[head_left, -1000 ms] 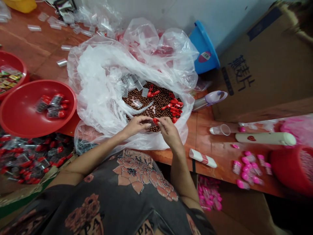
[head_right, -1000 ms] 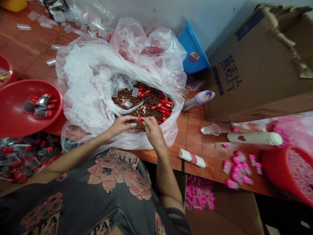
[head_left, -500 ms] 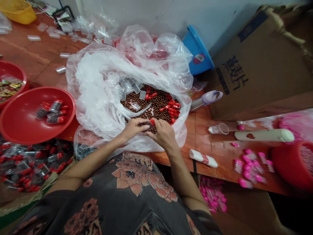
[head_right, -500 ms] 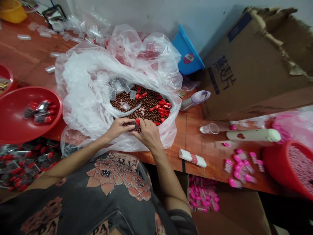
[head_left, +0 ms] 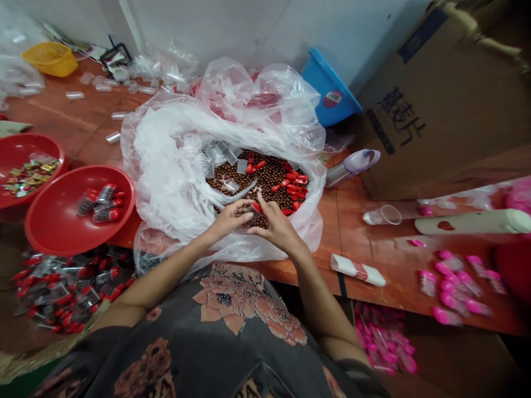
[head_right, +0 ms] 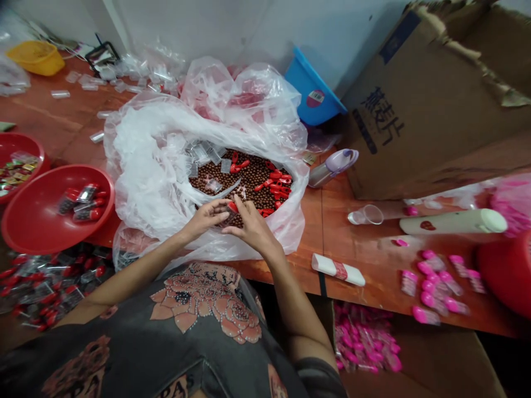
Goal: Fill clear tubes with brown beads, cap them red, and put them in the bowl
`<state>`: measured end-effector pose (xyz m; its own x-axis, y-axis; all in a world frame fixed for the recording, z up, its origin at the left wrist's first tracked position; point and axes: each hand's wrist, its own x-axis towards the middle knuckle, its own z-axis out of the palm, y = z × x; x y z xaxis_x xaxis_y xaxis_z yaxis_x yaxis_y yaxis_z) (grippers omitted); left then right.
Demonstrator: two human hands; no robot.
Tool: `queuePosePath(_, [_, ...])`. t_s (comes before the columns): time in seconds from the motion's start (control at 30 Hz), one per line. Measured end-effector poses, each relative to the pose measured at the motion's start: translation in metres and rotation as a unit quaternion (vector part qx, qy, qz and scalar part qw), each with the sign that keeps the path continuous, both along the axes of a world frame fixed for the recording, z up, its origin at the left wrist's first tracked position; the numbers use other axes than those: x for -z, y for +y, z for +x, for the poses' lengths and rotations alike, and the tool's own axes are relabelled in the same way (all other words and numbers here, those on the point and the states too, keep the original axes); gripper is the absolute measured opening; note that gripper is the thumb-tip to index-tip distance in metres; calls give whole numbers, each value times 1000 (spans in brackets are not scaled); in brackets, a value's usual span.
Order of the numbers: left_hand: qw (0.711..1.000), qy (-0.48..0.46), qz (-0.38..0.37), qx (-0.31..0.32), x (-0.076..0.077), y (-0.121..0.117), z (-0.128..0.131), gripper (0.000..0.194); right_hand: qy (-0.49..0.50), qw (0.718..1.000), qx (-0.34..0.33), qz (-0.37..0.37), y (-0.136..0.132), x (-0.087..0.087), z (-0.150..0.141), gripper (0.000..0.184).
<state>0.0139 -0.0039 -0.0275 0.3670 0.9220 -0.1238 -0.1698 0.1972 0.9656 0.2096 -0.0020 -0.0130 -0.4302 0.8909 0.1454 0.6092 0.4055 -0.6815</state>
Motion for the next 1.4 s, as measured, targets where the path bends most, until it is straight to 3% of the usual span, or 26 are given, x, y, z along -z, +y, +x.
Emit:
queuePosePath(0.07, [1000,-18,-13,-3,3,0,-1,59,115,989,50,-75,1,5,3,65])
queuePosePath(0.13, [1000,-20,-15,-5,4,0,-2,58,239,952,131,-137,1,12,5,53])
queuePosePath(0.2, [1000,-11,-16,-2,4,-1,-1,55,322,912,196,-163,-1,18,2,43])
queuePosePath(0.23, [1000,-5,-19,1,3,-1,0,54,335,904,213,-158,-2,19,0,39])
queuePosePath(0.27, [1000,-3,-21,3,2,-1,1,53,328,910,214,-138,-4,19,-2,36])
queuePosePath(0.33, [1000,-3,-21,0,0,-2,4,53,255,948,173,-76,-8,17,-7,37])
queuePosePath(0.4, [1000,-5,-22,-16,-3,-2,6,55,140,984,111,-9,-12,14,-10,52])
queuePosePath(0.47, [999,-8,-30,-28,-7,-3,7,60,45,995,74,44,-13,11,-11,70])
queuePosePath(0.57, [997,-27,-57,-39,-12,-2,11,63,-8,993,70,98,-14,8,-12,75])
queuePosePath(0.77, [977,-90,-187,-37,-14,3,31,61,-18,988,43,147,-17,6,-22,72])
queuePosePath(0.93, [978,-70,-161,-113,-14,-6,34,43,-29,980,21,196,-17,10,-29,71])
queuePosePath(1.23, [956,-154,-201,-147,-10,-10,5,43,-47,985,-27,166,-16,11,-46,75])
queuePosePath(1.4, [962,-112,-212,-133,-8,-18,-1,56,-73,966,-76,237,-11,8,-49,69])
